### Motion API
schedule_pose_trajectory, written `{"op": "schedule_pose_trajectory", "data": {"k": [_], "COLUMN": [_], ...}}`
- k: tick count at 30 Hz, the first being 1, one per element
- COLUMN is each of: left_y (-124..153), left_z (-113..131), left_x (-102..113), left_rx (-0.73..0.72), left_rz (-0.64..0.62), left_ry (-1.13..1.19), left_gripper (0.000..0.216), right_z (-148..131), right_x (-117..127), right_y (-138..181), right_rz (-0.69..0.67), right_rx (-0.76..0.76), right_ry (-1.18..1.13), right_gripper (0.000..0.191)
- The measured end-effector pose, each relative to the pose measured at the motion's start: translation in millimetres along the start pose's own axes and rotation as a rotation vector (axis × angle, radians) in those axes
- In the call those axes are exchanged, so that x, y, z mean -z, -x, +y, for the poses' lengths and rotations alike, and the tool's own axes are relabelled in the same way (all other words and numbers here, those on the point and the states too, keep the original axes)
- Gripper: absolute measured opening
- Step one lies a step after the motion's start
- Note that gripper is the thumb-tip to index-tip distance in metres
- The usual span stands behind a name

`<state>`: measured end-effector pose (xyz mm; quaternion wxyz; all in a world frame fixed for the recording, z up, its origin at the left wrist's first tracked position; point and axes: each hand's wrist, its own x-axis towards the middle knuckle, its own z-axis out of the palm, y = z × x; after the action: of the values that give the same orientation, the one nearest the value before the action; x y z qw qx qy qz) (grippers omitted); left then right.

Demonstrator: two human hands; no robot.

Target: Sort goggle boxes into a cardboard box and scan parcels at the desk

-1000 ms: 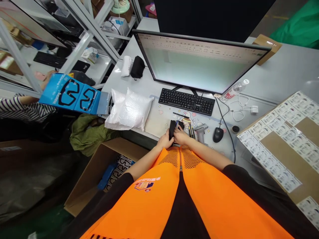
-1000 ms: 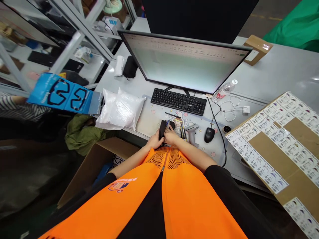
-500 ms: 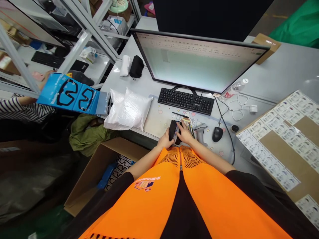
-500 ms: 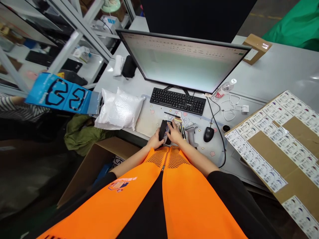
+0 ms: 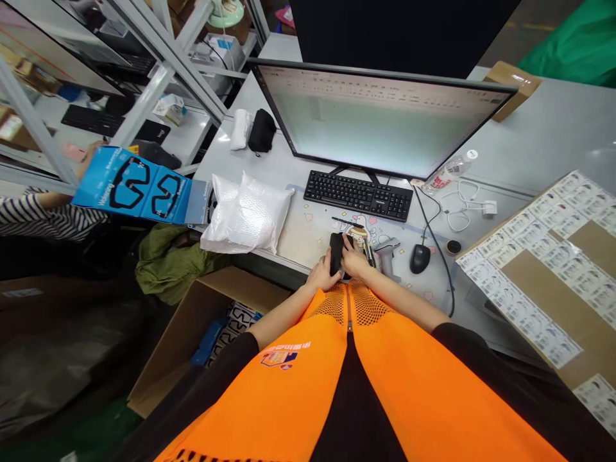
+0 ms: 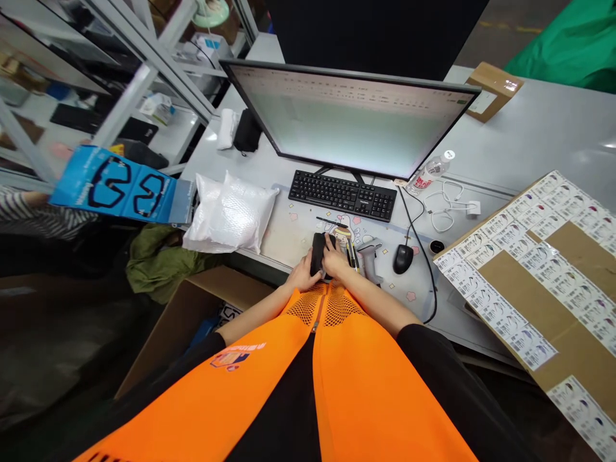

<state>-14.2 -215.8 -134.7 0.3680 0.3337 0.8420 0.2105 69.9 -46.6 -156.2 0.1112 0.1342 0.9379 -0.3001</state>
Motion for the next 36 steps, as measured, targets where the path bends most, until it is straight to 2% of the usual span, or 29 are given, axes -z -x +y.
{"op": "schedule_pose_trajectory", "data": {"k": [3,6,10,13,16,18,22,25,29,36], "left_y": [-4.5,-6.6,-0.3,9.0,17.7,21.4,24.1,24.8,25.9,24.4], "left_z": [-6.3,-10.3,1.1,22.4,47.9,64.4,90.7,101.8,107.1,107.8], "left_x": [0.4,2.4,10.9,25.3,45.3,60.3,89.1,102.0,101.3,90.8], "left_rx": [0.019,0.078,0.031,-0.04,0.039,0.081,0.034,-0.043,-0.093,-0.011], "left_rz": [0.032,0.063,0.079,0.005,-0.069,-0.057,0.06,0.107,0.091,0.113], "left_ry": [0.312,0.629,0.997,1.165,1.26,1.317,1.491,1.595,1.726,1.823], "left_gripper": [0.088,0.07,0.088,0.09,0.091,0.094,0.097,0.09,0.076,0.068], "right_z": [2.1,-4.0,-25.1,-45.0,-63.2,-72.5,-83.5,-88.2,-90.9,-92.0], "right_x": [4.3,14.0,39.8,66.3,96.0,116.4,146.6,151.1,142.6,137.0], "right_y": [4.7,11.5,17.9,23.0,30.3,37.3,59.1,76.9,87.3,85.6], "right_rz": [0.104,0.282,0.446,0.493,0.465,0.439,0.493,0.47,0.438,0.434], "right_rx": [-0.034,-0.048,-0.029,0.032,0.093,0.142,0.216,0.214,0.195,0.159], "right_ry": [-0.215,-0.427,-0.664,-0.835,-0.948,-0.997,-0.944,-0.836,-0.766,-0.728], "right_gripper": [0.068,0.053,0.043,0.04,0.044,0.051,0.054,0.058,0.061,0.057]}}
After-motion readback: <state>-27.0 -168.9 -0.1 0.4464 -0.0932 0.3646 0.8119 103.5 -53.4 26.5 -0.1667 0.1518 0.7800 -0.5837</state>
